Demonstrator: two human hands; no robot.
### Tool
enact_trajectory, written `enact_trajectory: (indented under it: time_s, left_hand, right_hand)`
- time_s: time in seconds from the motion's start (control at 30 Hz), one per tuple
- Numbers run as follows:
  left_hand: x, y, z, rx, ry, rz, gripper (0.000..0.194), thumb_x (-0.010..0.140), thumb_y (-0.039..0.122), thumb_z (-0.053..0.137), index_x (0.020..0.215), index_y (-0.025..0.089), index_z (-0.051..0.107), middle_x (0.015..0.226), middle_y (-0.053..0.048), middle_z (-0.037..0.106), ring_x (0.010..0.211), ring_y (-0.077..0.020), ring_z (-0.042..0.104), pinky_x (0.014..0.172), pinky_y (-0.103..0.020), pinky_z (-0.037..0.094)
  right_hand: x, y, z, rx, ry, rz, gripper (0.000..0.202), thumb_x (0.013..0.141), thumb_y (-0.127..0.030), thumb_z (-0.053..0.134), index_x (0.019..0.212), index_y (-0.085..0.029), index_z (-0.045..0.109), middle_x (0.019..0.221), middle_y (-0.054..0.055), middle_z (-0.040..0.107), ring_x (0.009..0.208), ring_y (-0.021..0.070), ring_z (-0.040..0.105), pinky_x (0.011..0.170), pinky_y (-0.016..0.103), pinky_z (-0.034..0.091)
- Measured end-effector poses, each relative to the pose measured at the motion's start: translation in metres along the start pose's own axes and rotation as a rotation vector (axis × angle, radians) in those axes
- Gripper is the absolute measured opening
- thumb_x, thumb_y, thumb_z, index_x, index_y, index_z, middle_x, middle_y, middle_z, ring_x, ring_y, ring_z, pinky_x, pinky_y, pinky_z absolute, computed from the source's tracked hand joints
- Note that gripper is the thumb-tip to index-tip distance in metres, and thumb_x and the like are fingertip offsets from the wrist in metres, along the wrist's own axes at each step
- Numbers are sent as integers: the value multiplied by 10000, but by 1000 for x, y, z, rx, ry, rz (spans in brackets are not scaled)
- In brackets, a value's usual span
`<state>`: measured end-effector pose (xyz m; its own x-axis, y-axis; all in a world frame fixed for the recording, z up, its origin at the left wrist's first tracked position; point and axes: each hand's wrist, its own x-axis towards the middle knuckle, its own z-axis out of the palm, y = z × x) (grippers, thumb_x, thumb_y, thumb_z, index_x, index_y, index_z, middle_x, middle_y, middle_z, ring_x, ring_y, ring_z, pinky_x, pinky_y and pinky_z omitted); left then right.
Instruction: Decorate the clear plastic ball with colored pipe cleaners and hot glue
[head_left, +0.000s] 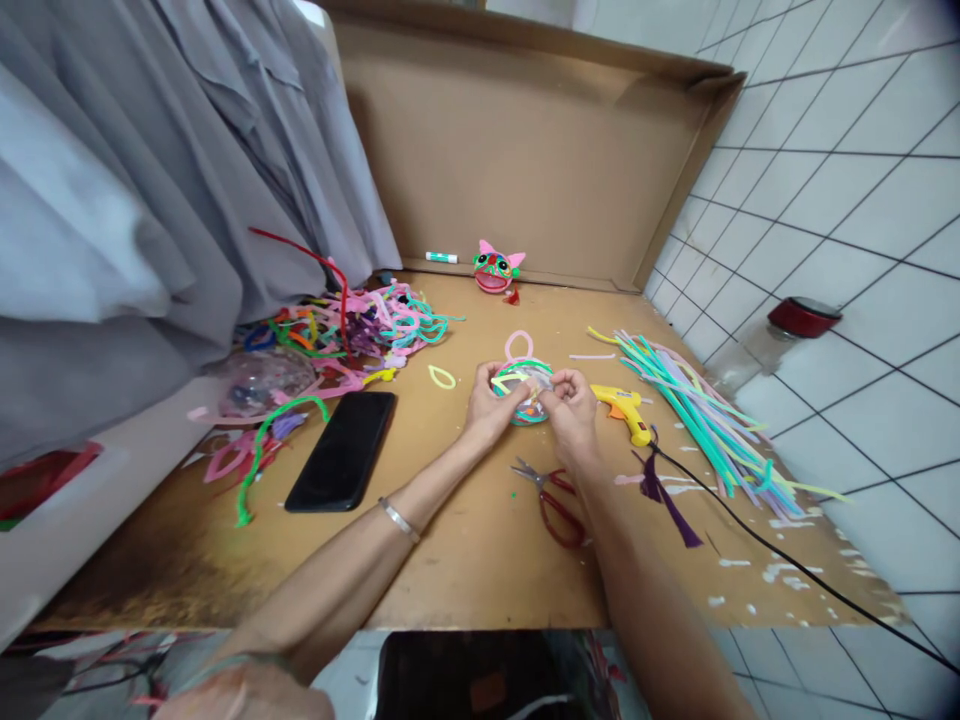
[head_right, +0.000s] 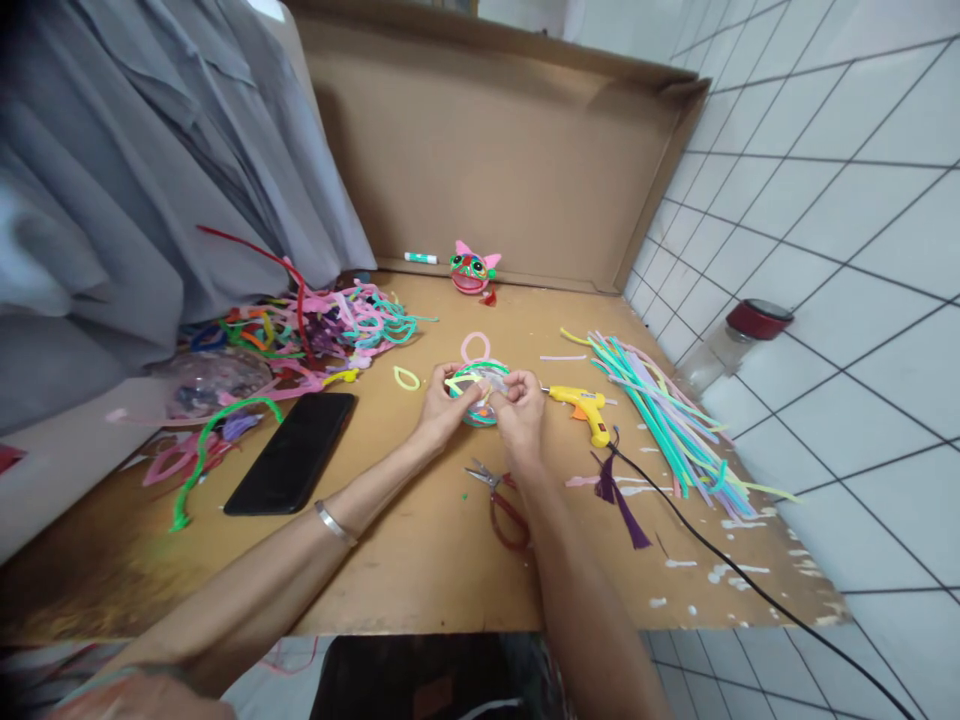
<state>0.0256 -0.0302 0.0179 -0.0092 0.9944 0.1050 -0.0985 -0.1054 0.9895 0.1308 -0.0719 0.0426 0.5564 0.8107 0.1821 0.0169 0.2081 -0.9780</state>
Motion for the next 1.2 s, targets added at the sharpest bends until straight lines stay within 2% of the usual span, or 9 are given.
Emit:
enact_trajectory:
  time_s: [0.17, 0.3, 0.4, 0.53, 0.67, 0.9, 1.03, 1.2]
  left_hand:
    - [0, 4, 0, -6, 32, -16, 500, 611, 367, 792, 1005, 201, 534, 945, -15, 646, 860, -164, 622, 798, -281, 491]
    - [2, 4, 0, -80, 37, -52, 517, 594, 374, 797, 995, 207, 517, 910, -5, 638, 832, -156, 618, 774, -275, 493]
    - [3, 2, 0, -143, 38, -94, 549, 594, 398, 800, 1017, 202, 508, 905, -8, 642, 792, -146, 617, 746, -271, 492]
    - [4, 2, -1, -194, 43, -120, 564, 603, 419, 803, 1028, 198, 506, 870, -2, 642, 746, -133, 609, 718, -263, 486]
    - [4, 4, -1, -243, 36, -143, 567, 608, 428, 809, 1025, 196, 503, 837, 16, 629, 709, -117, 600, 700, -257, 488]
    - [4, -3, -2, -221, 41, -98, 550, 636, 447, 827, 1026, 196, 530, 851, 10, 644, 735, -122, 611, 711, -256, 501]
    - [3, -8, -5, -251, -28, -45, 588, 660, 499, 817, 1079, 191, 541, 958, -33, 673, 849, -155, 637, 793, -289, 512]
    - [-1, -10, -8, -328, -91, -14, 519, 686, 401, 776, 1126, 200, 589, 1138, -67, 687, 1066, -210, 635, 939, -324, 501]
  right_hand:
    - [0, 5, 0, 12, -43, -36, 284, 572, -314, 692, 788, -217, 536, 644, -94, 402, 564, 88, 392, 543, 218, 339]
    - [-3, 4, -1, -56, -52, -101, 204, 669, -288, 614, 854, -210, 579, 665, -68, 441, 589, 113, 447, 571, 238, 399]
    - [-9, 2, -2, -247, -12, -319, 199, 767, -233, 526, 931, -206, 635, 795, 2, 557, 718, 159, 548, 700, 301, 482]
    - [-17, 6, 0, -530, 8, -687, 303, 858, -169, 461, 1031, -209, 706, 998, 95, 615, 954, 228, 600, 879, 390, 495]
    - [-20, 15, 1, -651, -16, -855, 351, 892, -122, 432, 1057, -209, 730, 1098, 122, 637, 1016, 231, 607, 892, 384, 502]
    - [-18, 18, 0, -717, -41, -899, 379, 889, -100, 428, 1091, -233, 720, 1067, 103, 681, 981, 229, 612, 904, 402, 501]
    - [-17, 18, -1, -696, -20, -923, 358, 887, -105, 429, 1074, -213, 714, 1080, 120, 685, 1001, 242, 612, 923, 430, 502]
    - [-13, 18, -4, -700, -5, -919, 321, 887, -131, 438, 1037, -220, 708, 1077, 115, 686, 1017, 243, 632, 947, 464, 508]
